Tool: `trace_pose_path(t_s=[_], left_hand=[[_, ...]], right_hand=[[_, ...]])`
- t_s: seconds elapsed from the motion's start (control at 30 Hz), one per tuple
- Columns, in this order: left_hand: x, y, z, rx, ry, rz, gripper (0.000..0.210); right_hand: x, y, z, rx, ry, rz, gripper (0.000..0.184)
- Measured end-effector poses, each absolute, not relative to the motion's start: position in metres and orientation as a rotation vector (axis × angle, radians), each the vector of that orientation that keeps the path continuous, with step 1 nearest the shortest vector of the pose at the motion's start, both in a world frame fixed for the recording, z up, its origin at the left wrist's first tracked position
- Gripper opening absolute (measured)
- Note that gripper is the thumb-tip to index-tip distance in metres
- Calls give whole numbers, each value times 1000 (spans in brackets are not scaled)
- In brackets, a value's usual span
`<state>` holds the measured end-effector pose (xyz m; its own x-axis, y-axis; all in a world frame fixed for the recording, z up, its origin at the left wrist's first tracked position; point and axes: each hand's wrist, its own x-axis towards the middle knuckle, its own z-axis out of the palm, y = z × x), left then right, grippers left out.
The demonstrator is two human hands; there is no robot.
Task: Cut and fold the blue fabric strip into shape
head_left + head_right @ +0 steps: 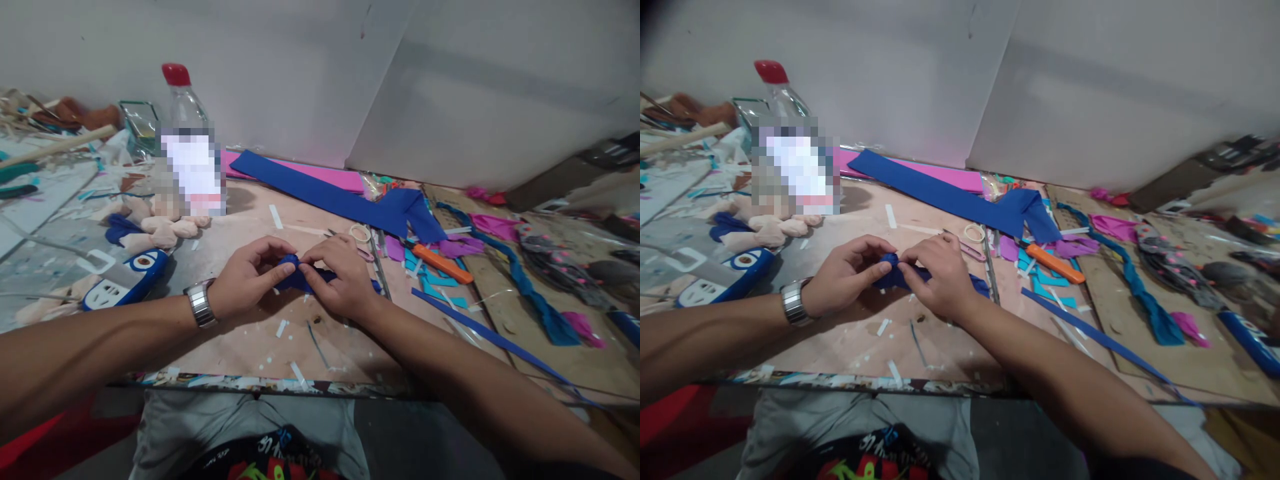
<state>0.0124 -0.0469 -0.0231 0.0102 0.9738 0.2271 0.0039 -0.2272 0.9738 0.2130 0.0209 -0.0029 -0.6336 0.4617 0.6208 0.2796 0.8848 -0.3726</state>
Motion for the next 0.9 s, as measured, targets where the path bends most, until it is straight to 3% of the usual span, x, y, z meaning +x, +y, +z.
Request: trace_pose_path(t_s=[0.53,0.9], left_hand=[[11,-48,-23,1422,1131,1322,27],[11,-45,-25,1361,1025,1351,30]], right_hand=[[212,20,-3,-549,-2272,372,5],[214,21,-6,-451,-2380,452,26]])
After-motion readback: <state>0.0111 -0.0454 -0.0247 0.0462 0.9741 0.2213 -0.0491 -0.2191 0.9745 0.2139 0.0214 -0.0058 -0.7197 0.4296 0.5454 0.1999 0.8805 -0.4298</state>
